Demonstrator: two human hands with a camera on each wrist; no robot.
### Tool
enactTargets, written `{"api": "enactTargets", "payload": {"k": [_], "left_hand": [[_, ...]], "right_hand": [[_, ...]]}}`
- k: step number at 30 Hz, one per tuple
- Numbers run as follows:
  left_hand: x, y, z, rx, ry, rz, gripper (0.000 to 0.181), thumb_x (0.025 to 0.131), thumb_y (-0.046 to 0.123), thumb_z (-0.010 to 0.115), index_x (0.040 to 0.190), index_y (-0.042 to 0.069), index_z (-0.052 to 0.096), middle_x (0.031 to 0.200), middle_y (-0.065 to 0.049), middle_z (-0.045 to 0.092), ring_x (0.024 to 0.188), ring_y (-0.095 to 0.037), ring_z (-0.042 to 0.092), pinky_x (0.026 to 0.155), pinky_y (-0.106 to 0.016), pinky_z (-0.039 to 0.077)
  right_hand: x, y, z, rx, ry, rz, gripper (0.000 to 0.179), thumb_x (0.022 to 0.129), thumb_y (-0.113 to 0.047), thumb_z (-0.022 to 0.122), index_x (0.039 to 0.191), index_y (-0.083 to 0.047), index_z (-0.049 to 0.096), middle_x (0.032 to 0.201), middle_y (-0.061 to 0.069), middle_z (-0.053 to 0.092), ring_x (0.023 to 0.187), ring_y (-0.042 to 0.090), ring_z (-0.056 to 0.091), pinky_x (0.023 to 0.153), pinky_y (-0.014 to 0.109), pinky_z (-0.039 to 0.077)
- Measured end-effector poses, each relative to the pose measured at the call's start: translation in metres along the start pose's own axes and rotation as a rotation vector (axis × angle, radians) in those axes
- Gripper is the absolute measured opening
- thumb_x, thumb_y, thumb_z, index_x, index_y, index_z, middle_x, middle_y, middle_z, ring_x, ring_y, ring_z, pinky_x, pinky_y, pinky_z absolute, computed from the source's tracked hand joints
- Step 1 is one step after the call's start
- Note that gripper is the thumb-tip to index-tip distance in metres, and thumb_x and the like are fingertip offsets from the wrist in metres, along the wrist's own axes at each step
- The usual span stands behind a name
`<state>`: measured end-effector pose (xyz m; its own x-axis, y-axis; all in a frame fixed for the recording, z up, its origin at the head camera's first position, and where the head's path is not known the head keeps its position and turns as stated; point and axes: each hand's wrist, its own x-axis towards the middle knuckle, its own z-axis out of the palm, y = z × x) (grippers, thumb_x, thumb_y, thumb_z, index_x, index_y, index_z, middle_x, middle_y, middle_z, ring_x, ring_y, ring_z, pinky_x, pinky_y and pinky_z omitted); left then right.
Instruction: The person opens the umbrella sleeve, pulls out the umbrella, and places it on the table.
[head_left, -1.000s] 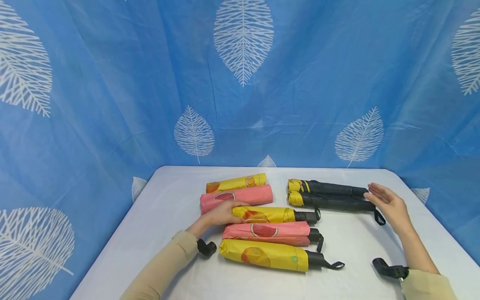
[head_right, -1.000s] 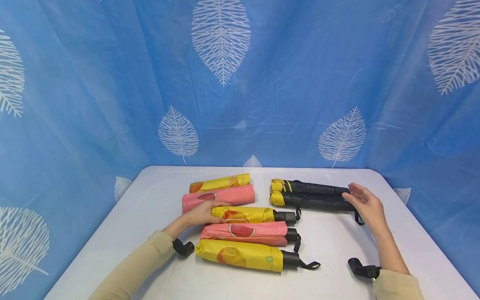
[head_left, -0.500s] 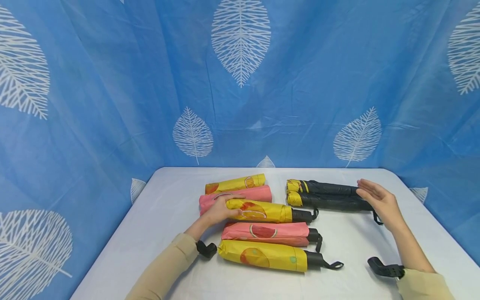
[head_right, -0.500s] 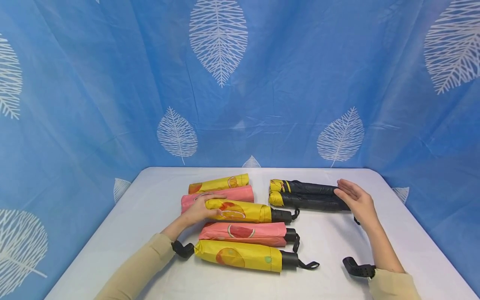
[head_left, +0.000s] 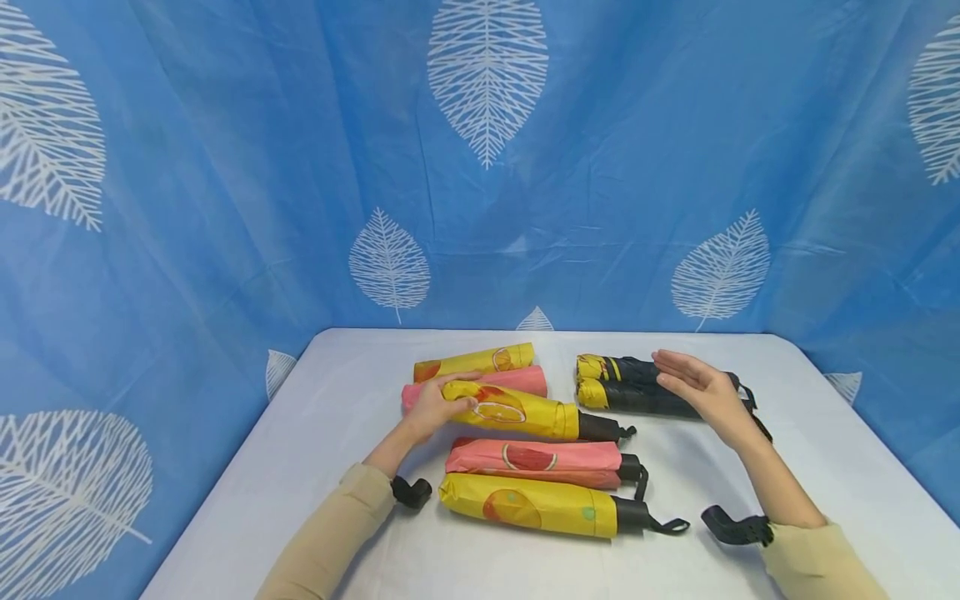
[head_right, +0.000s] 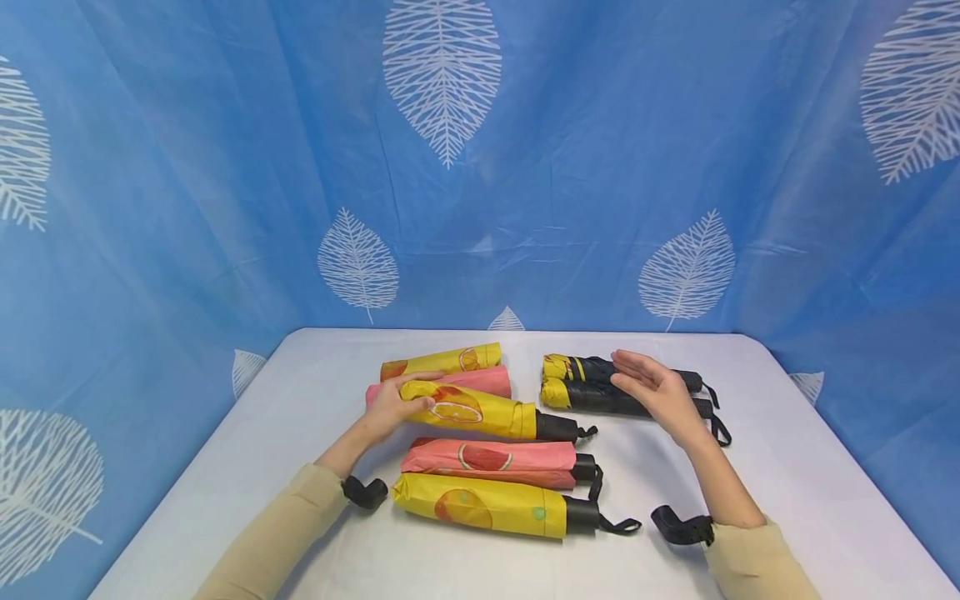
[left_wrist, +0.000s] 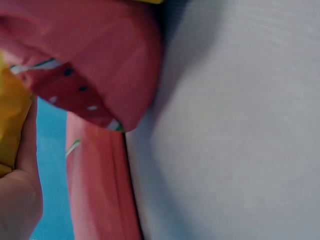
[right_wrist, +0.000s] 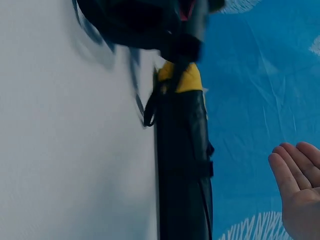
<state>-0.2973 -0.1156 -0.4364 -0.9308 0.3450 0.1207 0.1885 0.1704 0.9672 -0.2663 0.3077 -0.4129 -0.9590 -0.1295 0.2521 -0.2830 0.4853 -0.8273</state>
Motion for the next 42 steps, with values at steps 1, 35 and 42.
{"api": "enactTargets", "payload": {"k": [1, 35, 42], "left_hand": [[0.000, 0.001, -0.001, -0.007, 0.011, 0.007, 0.045, 0.085, 0.005, 0.070, 0.128, 0.001, 0.058, 0.126, -0.015, 0.056, 0.072, -0.011, 0.049, 0.055, -0.020, 0.041], [0.003, 0.037, -0.002, -0.300, 0.004, 0.137, 0.052, 0.087, 0.012, 0.068, 0.134, -0.002, 0.050, 0.113, -0.015, 0.060, 0.088, -0.018, 0.062, 0.067, -0.028, 0.055], [0.004, 0.034, -0.002, -0.397, -0.035, 0.102, 0.048, 0.090, 0.012, 0.064, 0.134, -0.001, 0.050, 0.115, -0.013, 0.059, 0.090, -0.019, 0.062, 0.066, -0.027, 0.055]], "right_hand": [[0.001, -0.001, 0.003, 0.002, -0.011, 0.004, 0.056, 0.095, -0.032, 0.058, 0.141, -0.005, 0.043, 0.137, 0.017, 0.048, 0.122, 0.017, 0.049, 0.089, 0.020, 0.046], [0.006, -0.043, 0.055, 0.833, -0.139, 0.103, 0.020, 0.098, -0.006, 0.049, 0.117, -0.012, 0.054, 0.115, 0.008, 0.051, 0.097, 0.014, 0.064, 0.090, 0.026, 0.047], [0.003, -0.045, 0.056, 0.965, -0.111, 0.021, 0.024, 0.098, 0.001, 0.046, 0.117, -0.008, 0.057, 0.117, 0.008, 0.050, 0.100, 0.015, 0.063, 0.094, 0.027, 0.044]]}}
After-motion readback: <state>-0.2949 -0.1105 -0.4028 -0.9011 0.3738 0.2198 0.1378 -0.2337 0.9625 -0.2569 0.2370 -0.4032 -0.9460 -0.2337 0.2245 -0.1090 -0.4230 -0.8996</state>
